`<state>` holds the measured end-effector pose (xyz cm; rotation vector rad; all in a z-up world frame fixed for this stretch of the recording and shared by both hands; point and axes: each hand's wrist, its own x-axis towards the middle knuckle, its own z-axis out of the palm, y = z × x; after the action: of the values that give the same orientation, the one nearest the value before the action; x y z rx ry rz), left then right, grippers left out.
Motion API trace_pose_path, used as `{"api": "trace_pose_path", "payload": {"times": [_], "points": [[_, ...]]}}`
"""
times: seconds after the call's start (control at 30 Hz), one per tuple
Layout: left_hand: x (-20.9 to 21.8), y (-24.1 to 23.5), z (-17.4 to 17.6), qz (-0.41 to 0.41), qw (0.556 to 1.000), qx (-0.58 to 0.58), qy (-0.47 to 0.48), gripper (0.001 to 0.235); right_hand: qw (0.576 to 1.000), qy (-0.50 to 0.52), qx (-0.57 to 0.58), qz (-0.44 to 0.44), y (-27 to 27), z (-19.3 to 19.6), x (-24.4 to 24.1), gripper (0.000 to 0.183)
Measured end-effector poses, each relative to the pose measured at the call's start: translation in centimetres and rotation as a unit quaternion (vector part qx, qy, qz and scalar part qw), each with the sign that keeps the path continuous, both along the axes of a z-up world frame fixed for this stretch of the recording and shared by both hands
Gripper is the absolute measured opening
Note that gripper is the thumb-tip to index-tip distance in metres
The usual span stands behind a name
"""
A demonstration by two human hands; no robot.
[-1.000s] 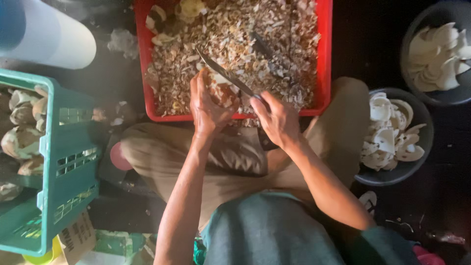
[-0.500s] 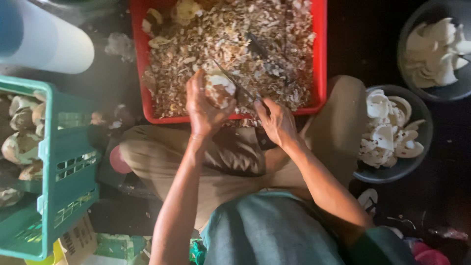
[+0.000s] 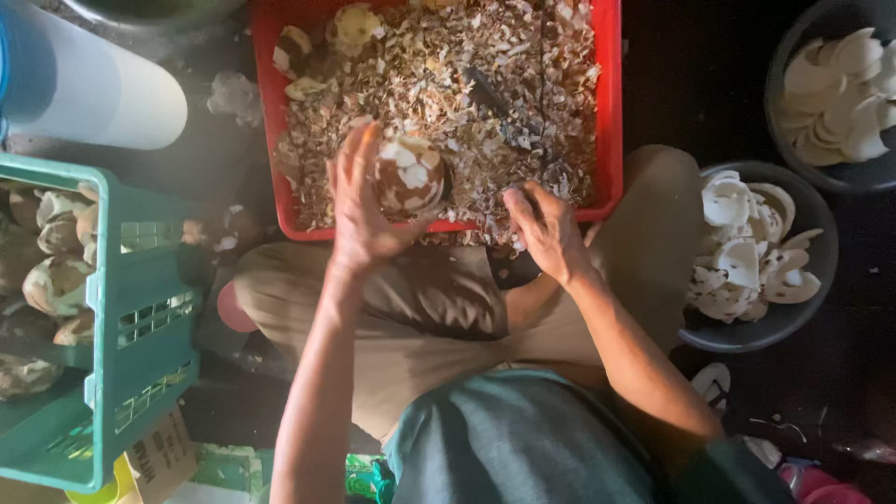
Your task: The person sits cross-legged and uses a knife to peel the husk from a coconut, rotating it to remove the outer layer. After peeling, the person splits the coconut open with the knife and discards the shell pieces into a nearby container.
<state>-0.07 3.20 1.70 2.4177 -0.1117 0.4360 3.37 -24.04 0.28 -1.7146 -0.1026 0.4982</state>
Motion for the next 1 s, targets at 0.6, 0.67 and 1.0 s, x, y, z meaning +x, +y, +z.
{"api": "trace_pose_path", "payload": {"times": [0.6,0.67,1.0], "points": [[0.4,-0.4,-1.6,-0.013,0.989,-0.144,0.036,0.106,0.904,-0.381,-0.181,0.077,0.8,2.6,0.2,0.036],[0.2,-0.1,-1.4,-0.017,0.991,-0.128,0.046,0.101,0.921,-0.263,-0.263,0.113,1.0,3.2,1.2,0.035],[0.2,0.8,-4.4,0.005,0.999,-0.048,0.016,0.107,0.933,-0.243,-0.243,0.106,0.5,1.6,2.3,0.037]]}}
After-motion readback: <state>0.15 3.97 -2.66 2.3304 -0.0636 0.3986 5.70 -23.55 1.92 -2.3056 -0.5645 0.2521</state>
